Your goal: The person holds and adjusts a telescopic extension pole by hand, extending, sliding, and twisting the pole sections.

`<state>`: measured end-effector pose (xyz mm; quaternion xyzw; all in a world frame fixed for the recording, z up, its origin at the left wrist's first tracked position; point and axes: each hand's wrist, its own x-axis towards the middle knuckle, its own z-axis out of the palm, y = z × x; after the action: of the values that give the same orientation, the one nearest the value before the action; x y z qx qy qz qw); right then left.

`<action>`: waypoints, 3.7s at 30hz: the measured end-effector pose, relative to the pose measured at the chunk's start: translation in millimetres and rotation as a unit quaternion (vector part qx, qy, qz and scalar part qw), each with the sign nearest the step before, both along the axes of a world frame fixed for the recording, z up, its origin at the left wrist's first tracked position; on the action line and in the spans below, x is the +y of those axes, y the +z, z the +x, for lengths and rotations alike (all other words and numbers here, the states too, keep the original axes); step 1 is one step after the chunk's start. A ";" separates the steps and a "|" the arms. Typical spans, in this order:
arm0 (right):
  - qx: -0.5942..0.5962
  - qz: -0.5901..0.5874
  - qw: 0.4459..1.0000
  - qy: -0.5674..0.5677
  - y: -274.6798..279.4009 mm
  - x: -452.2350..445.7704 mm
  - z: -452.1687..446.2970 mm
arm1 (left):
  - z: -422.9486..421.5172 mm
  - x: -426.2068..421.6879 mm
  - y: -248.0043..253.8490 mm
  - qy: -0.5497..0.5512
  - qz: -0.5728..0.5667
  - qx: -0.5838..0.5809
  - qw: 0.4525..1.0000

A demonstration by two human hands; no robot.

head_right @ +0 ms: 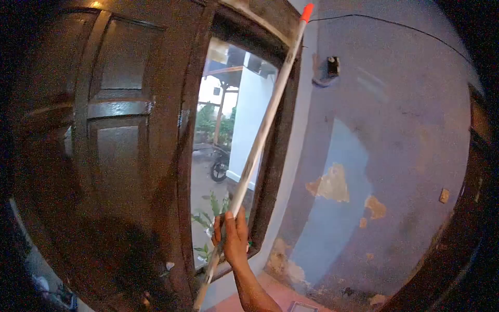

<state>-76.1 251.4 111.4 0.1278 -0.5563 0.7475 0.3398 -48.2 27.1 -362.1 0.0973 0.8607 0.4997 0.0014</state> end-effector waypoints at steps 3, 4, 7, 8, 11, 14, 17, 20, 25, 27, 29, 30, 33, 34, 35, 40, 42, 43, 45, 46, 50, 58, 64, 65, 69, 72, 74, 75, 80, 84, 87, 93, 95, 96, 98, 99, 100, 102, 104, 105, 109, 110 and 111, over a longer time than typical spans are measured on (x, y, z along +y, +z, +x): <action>0.013 -0.013 1.000 0.011 -1.3 -13.8 7.7 | 15.3 -9.3 -16.9 0.009 -0.001 -0.012 1.000; 0.019 -0.024 0.999 0.015 -1.3 -20.4 9.4 | 20.8 -12.9 -23.0 0.013 -0.001 -0.014 1.000; 0.023 -0.039 0.999 0.028 3.5 -40.6 24.2 | 40.7 -25.7 -42.5 0.024 0.001 -0.028 0.999; 0.015 -0.047 0.999 0.023 5.6 -48.2 29.7 | 47.8 -31.2 -48.1 0.025 0.002 -0.037 0.999; 0.000 -0.061 0.998 0.008 1.8 -69.4 45.9 | 64.7 -43.1 -60.2 0.058 -0.003 0.010 0.998; -0.005 -0.067 0.998 0.000 -8.1 -83.3 61.9 | 84.1 -56.1 -34.1 0.044 0.026 0.030 0.998; -0.021 -0.100 0.994 -0.045 -12.3 -97.6 72.4 | 100.8 -80.0 -38.4 0.029 0.009 0.020 0.999; 0.000 -0.059 0.992 -0.110 -15.4 -110.5 82.8 | 113.2 -97.6 -86.9 -0.036 -0.104 0.029 0.993; -0.007 -0.121 0.992 -0.042 5.8 -154.1 114.7 | 151.8 -117.6 19.1 0.067 0.006 -0.038 0.997; -0.026 -0.116 0.993 0.016 -3.1 -163.2 121.0 | 156.5 -123.4 47.3 0.101 0.044 -0.023 0.994; -0.038 -0.107 0.990 0.081 -16.4 -170.7 126.6 | 166.8 -127.4 96.3 0.128 0.058 -0.153 0.978; -0.053 -0.141 0.983 0.103 -24.7 -179.0 132.1 | 173.6 -124.1 100.8 0.148 0.065 -0.154 0.975; -0.042 -0.041 0.977 0.205 -62.0 -174.5 142.4 | 191.4 -128.2 101.3 0.240 0.099 -0.038 0.965; -0.064 -0.119 0.955 0.262 -80.4 -174.8 148.7 | 200.1 -131.5 84.8 0.252 0.067 -0.011 0.965; -0.093 -0.196 0.925 0.311 -82.0 -182.4 162.4 | 216.6 -131.7 96.1 0.259 0.034 0.008 0.965; -0.018 -0.073 0.947 0.312 -99.0 -188.3 212.9 | 282.7 -139.3 104.5 0.233 0.046 -0.099 0.966; -0.020 -0.070 0.948 0.311 -92.9 -188.7 218.8 | 293.8 -146.2 95.9 0.239 0.053 -0.108 0.964; -0.024 -0.066 0.948 0.311 -87.4 -190.2 222.3 | 297.2 -148.8 97.4 0.245 0.061 -0.118 0.960; -0.072 -0.086 0.952 0.284 -78.3 -193.4 226.1 | 296.0 -160.0 99.5 0.237 0.079 -0.147 0.957; -0.038 -0.073 0.944 0.320 -79.4 -191.2 222.4 | 291.9 -166.5 108.0 0.230 0.044 -0.130 0.964; -0.065 -0.098 0.976 0.182 -66.9 -215.6 233.5 | 281.3 -195.5 90.3 0.192 -0.018 -0.066 0.979; -0.089 -0.185 0.979 -0.002 -67.7 -278.3 244.3 | 281.9 -307.9 70.8 0.074 -0.028 -0.167 0.983; -0.137 -0.193 0.965 -0.112 -81.8 -339.8 261.4 | 299.5 -396.9 80.3 0.001 -0.077 -0.228 0.971; -0.158 -0.215 0.954 -0.139 -80.9 -349.1 264.7 | 307.4 -408.5 79.1 -0.016 -0.081 -0.237 0.968; -0.182 -0.243 0.946 -0.111 -92.5 -350.8 278.6 | 329.6 -433.1 75.9 -0.069 -0.111 -0.257 0.958; -0.144 -0.272 0.950 -0.053 -112.5 -348.7 290.4 | 346.7 -448.1 75.1 -0.067 -0.126 -0.230 0.963; -0.141 -0.279 0.948 -0.052 -120.3 -353.0 296.9 | 358.2 -457.8 85.8 -0.068 -0.148 -0.252 0.954; -0.142 -0.274 0.950 -0.054 -124.6 -356.1 299.2 | 363.7 -464.0 87.2 -0.054 -0.172 -0.269 0.946; -0.184 -0.316 0.925 -0.102 -170.0 -361.7 326.9 | 413.2 -503.0 86.5 -0.038 -0.165 -0.275 0.946; -0.230 -0.372 0.895 -0.089 -227.9 -357.2 357.8 | 461.8 -531.4 90.4 -0.025 -0.268 -0.243 0.932; -0.264 -0.381 0.878 -0.121 -273.4 -347.6 387.3 | 504.7 -539.5 102.3 -0.026 -0.290 -0.237 0.927; -0.372 -0.366 0.831 -0.194 -360.7 -355.6 457.4 | 578.4 -539.1 126.4 -0.076 -0.347 -0.272 0.894; -0.422 -0.380 0.801 -0.192 -395.9 -370.9 480.3 | 596.8 -539.9 127.4 -0.068 -0.360 -0.260 0.894; -0.425 -0.377 0.803 -0.182 -412.0 -379.4 491.0 | 601.2 -537.5 134.4 -0.065 -0.369 -0.273 0.886; -0.466 -0.370 0.782 -0.186 -439.2 -398.8 514.2 | 609.3 -535.6 150.8 -0.075 -0.388 -0.297 0.869; -0.472 -0.365 0.783 -0.173 -450.0 -407.4 525.5 | 616.3 -538.1 153.2 -0.062 -0.386 -0.304 0.869; -0.485 -0.354 0.781 -0.173 -458.8 -413.6 536.2 | 624.3 -541.6 154.1 -0.079 -0.377 -0.295 0.875; -0.500 -0.375 0.761 -0.175 -475.9 -420.8 554.1 | 641.2 -547.7 151.3 -0.100 -0.379 -0.280 0.876; -0.509 -0.340 0.775 -0.159 -496.7 -424.8 579.6 | 660.8 -549.9 153.1 -0.093 -0.376 -0.315 0.866; -0.531 -0.363 0.749 -0.161 -503.2 -426.0 588.8 | 671.7 -554.5 150.9 -0.098 -0.375 -0.336 0.859; -0.516 -0.402 0.749 -0.105 -550.2 -412.7 644.5 | 731.2 -574.3 157.1 -0.096 -0.331 -0.361 0.867; -0.508 -0.413 0.751 -0.086 -571.6 -398.3 646.2 | 730.9 -576.0 162.4 -0.086 -0.342 -0.398 0.847; -0.507 -0.410 0.753 -0.089 -568.4 -396.5 650.9 | 742.3 -587.2 166.2 -0.065 -0.345 -0.405 0.844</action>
<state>574.8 -145.1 -457.0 -0.4714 -0.2965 0.8254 0.0927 694.0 -560.0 -195.9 -0.0644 0.8923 0.1639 0.4158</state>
